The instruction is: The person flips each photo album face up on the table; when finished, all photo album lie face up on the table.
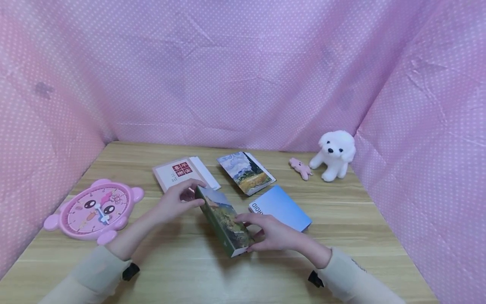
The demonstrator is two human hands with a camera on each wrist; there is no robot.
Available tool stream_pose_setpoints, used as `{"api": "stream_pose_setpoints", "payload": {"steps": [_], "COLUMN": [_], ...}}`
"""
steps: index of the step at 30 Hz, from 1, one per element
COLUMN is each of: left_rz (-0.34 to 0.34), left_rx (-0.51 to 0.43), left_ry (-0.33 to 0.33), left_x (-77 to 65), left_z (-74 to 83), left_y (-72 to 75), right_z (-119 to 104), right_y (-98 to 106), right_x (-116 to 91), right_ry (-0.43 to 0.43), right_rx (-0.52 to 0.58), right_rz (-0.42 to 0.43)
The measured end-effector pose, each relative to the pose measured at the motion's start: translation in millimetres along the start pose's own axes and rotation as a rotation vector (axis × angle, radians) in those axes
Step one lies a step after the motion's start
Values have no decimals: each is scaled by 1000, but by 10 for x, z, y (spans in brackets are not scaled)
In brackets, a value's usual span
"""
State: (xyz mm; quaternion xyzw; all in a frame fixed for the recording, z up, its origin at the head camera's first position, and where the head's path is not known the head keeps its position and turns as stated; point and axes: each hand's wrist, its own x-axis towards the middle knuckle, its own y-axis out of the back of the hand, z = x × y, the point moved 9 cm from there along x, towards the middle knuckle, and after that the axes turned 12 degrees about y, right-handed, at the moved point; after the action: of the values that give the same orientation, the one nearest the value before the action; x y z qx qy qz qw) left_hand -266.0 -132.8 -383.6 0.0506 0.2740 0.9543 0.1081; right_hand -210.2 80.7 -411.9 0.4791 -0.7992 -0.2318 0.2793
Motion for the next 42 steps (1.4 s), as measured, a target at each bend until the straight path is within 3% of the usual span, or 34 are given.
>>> {"api": "stream_pose_setpoints", "payload": {"steps": [7, 13, 22, 35, 42], "left_rz": [-89, -168, -281, -280, -245], "left_rx": [103, 111, 155, 335, 425], "left_ry": [-7, -7, 9, -59, -117], "left_x": [-30, -81, -158, -211, -212], "left_z": [-121, -184, -282, -303, -275], "left_y": [-48, -81, -164, -229, -228], "right_z": [-23, 16, 25, 84, 85], "right_y": [-14, -36, -59, -169, -207], "right_x": [25, 45, 74, 145, 206], "right_ry": [60, 4, 13, -2, -32], "right_rx": [-282, -278, -331, -444, -469], "right_rz": [-62, -104, -131, -158, -145]}}
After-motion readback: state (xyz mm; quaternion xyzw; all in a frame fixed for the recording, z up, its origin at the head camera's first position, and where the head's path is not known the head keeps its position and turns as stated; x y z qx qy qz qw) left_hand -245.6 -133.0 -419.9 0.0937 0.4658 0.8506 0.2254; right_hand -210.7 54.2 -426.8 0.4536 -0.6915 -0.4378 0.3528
